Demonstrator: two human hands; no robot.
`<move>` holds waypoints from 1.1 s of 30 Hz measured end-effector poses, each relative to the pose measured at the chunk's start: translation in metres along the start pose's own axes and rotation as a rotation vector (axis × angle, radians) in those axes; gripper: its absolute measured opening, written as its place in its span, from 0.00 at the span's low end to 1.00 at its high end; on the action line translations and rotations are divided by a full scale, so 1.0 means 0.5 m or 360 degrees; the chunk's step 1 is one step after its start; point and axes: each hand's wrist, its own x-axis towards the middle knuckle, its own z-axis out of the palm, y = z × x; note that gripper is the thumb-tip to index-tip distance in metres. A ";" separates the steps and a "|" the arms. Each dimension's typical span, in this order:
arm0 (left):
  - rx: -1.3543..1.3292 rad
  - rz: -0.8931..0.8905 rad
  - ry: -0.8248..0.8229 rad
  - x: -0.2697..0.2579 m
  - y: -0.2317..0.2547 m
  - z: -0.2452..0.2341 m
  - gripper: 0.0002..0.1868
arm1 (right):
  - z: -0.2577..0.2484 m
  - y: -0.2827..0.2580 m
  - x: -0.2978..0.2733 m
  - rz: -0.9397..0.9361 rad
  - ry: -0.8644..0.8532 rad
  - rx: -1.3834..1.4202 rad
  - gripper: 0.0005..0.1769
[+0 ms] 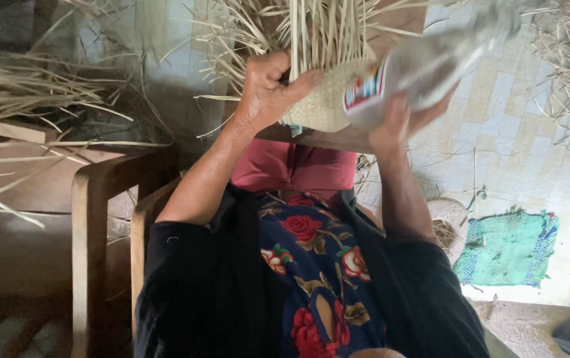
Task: The person weaves together thin strips of plant material to form a basket shape, occasionally rubbing a glass bottle against the surface.
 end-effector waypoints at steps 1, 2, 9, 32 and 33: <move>-0.0058 -0.0016 -0.0025 0.001 0.007 0.001 0.33 | 0.014 0.005 0.016 0.0256 -0.0091 0.0543 0.42; -0.0106 -0.0027 -0.0050 0.003 0.016 -0.003 0.32 | 0.031 0.009 0.033 0.0508 -0.0189 0.1097 0.47; -0.0072 0.0024 0.0052 0.003 0.008 0.004 0.35 | -0.075 0.102 -0.091 0.1620 0.0046 0.1014 0.23; -0.0079 0.0047 0.0005 0.005 0.008 0.003 0.32 | -0.003 0.006 0.018 0.0806 -0.0078 0.0691 0.62; -0.0078 0.0043 0.0001 -0.002 0.008 0.003 0.32 | 0.017 0.006 0.039 0.0812 -0.0076 0.0691 0.62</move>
